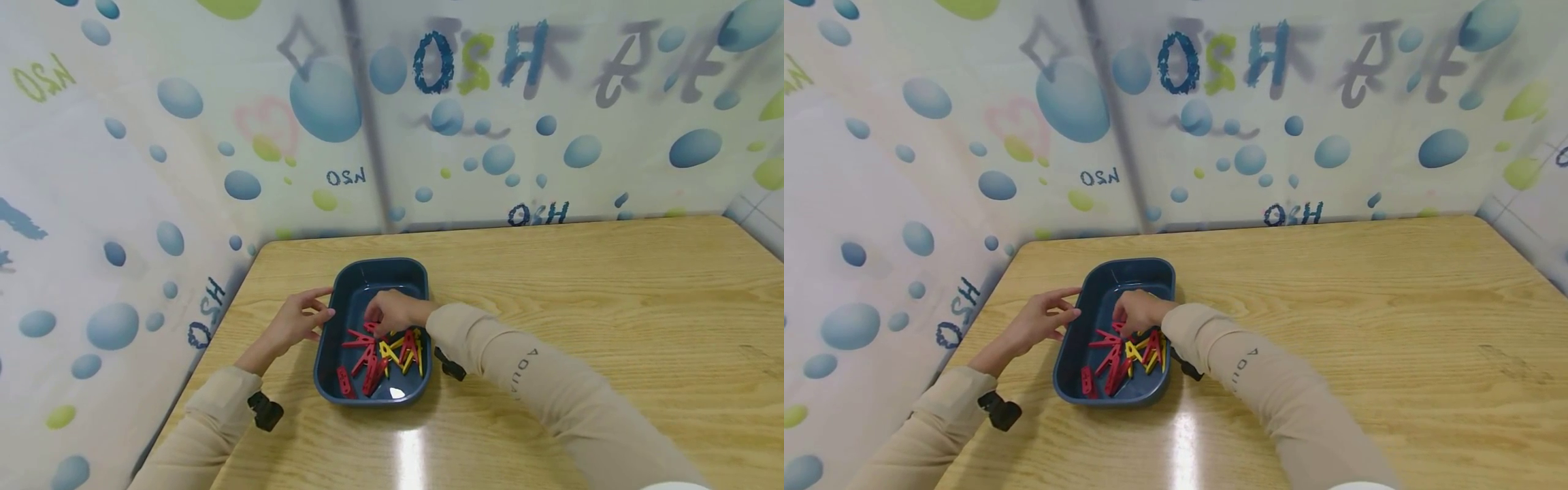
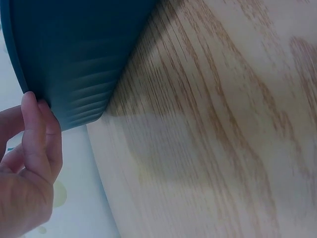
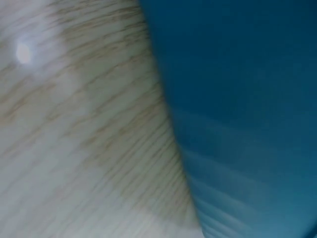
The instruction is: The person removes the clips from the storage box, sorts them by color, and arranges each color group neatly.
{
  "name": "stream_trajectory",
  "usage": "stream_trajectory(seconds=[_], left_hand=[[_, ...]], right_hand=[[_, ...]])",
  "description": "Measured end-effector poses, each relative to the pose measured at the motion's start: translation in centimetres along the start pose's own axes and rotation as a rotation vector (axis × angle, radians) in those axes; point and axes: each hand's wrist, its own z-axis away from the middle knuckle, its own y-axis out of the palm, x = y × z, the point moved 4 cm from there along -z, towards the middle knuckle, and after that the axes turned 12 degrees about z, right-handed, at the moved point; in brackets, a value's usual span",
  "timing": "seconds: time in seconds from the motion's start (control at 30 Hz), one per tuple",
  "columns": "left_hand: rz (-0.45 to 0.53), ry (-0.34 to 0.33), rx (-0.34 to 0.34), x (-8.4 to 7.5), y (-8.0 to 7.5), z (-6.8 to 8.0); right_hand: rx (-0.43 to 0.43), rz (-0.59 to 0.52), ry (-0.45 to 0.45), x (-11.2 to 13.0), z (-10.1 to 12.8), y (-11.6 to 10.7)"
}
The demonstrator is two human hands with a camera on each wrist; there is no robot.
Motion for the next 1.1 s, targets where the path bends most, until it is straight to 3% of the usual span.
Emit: stream_trajectory(seconds=[0.47,0.83,1.1], left_hand=[[0.016,-0.005,0.007,0.01,0.02,0.01],[0.016,-0.017,0.005,0.05,-0.01,-0.05],[0.013,-0.016,0.006,0.09,-0.03,-0.02]], right_hand=[[0.034,-0.037,0.017,-0.08,-0.10,0.18],[0.027,-0.187,-0.005,-0.09,-0.08,0.09],[0.001,-0.212,-0.018,-0.08,-0.10,0.12]])
